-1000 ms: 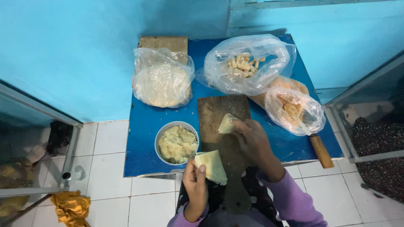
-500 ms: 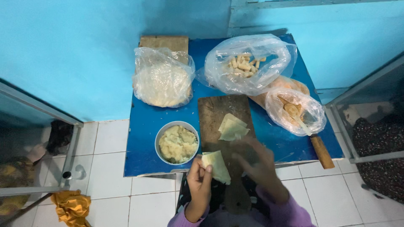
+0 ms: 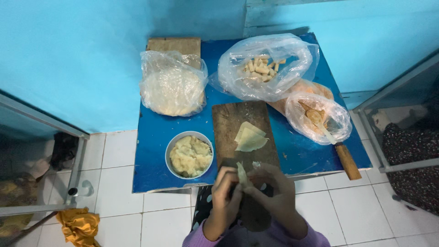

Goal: The person takes pieces of dough from plastic bags, flattens and shapes them by hand on a wooden board, and uses a spoon to place filling from a bowl onto the flattened dough, arranging the finished pieces on the board.

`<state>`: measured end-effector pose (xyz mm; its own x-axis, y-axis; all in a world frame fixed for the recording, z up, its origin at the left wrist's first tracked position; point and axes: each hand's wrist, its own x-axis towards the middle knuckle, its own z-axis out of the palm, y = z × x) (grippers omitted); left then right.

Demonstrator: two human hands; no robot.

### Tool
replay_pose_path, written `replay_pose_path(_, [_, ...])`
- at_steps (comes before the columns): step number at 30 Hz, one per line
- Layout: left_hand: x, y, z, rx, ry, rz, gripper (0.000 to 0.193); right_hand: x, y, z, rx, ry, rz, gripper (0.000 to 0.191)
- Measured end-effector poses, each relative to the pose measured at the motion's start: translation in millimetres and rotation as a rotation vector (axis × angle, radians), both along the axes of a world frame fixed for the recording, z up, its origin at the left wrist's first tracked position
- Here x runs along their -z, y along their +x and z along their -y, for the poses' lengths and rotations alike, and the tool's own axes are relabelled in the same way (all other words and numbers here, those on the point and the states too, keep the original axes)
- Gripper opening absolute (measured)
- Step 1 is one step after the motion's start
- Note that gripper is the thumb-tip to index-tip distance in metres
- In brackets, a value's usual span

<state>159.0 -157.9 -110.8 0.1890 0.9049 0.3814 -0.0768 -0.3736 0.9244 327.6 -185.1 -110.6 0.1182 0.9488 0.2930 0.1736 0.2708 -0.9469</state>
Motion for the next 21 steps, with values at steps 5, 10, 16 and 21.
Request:
replay_pose_path(5, [-19.5,2.4,1.1,-0.084,0.225,-0.117,0.019,0.8,-4.1,0.8,0.063,-0.027,-0.064,0.054])
replay_pose_path(10, [-21.9,0.8,-0.6,-0.076,0.171,-0.075,0.024,4.7,-1.7,0.2,-0.009,-0.011,-0.082,0.056])
replay_pose_path(16, [-4.8,2.2,2.3,-0.103,0.092,-0.072,0.011,8.3,0.1,0.1,-0.017,-0.136,-0.204,0.055])
replay_pose_path(21, [18.1,4.6,3.5,-0.188,-0.133,0.022,0.008,9.9,5.7,-11.0,0.101,-0.268,-0.386,0.045])
